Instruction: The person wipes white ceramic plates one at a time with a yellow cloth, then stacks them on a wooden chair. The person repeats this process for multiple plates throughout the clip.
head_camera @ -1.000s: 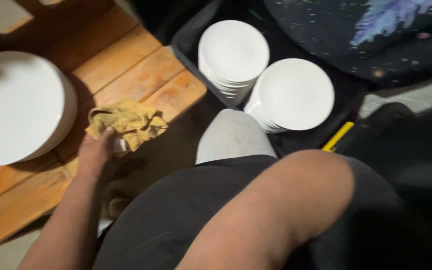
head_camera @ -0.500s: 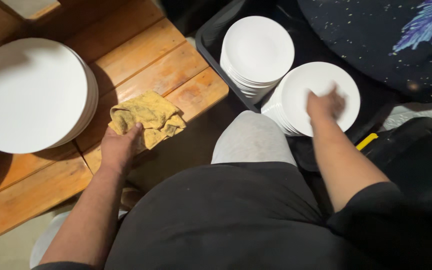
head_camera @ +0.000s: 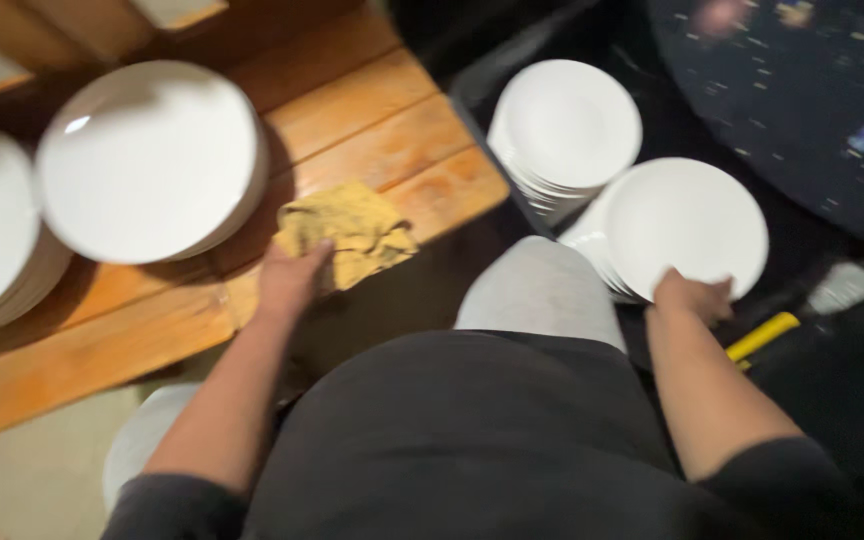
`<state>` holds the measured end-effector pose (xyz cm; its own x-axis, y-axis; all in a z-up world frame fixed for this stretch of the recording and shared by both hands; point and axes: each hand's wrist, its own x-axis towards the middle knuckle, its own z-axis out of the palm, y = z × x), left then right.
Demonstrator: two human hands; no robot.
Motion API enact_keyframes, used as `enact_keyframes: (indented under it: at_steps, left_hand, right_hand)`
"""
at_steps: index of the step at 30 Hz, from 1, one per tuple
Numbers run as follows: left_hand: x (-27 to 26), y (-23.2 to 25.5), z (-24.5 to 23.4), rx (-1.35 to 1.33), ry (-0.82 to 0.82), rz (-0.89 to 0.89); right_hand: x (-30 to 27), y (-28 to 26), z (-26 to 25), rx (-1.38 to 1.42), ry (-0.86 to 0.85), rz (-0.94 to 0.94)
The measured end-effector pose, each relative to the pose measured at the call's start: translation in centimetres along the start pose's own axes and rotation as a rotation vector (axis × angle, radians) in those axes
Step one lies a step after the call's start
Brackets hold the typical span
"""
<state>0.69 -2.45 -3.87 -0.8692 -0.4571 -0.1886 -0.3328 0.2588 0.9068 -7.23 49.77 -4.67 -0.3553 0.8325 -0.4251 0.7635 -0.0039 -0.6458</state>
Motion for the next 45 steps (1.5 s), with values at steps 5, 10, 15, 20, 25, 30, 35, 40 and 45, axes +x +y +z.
enact_keyframes:
  at_steps: [5,10,15,20,25,30,35,40,45]
  left_hand:
    - [1.2,-3.9,0.5,0.144,0.055,-0.006]
    - [2.4,-5.9,1.7,0.060,0.068,-0.062]
    - [1.3,-5.9,2.0,-0.071,0.019,0.130]
    - [1.1,-5.1,2.1,-0.163,0.007,0.116]
    - [2.2,-6.1,3.3,-0.490,-0.059,0.085]
    - [3.5,-7.3,3.7,-0.661,-0.098,0.040]
    - [4.3,-5.9,0.8,-0.040,-0.003,0.734]
    - [1.7,-2.1,-2.7,-0.502,-0.120,0.299]
    - [-5.6,4.3,-7.7,-1.045,-0.252,0.029]
  right_hand:
    - [0.6,1.0,-3.5,0.413,-0.206,-0.043]
    - [-3.6,-5.0,-1.7,0.634,-0.546,-0.164]
    - [-12.0,-11.6,5.8,0.651,-0.917,-0.251]
    - [-17.6,-13.7,8.2,0.645,-1.059,-0.274]
    - [-20.4,-14.4,7.1,0.702,-1.087,-0.280]
    - [-22.8,-15.1,7.8,0.740,-1.190,-0.303]
    - [-22.1,-14.7,6.0,0.754,-1.252,-0.290]
    - [-15.5,-9.8,0.2,0.761,-1.142,-0.256]
    - [-17.9,-7.1,6.0,0.587,-1.131,-0.153]
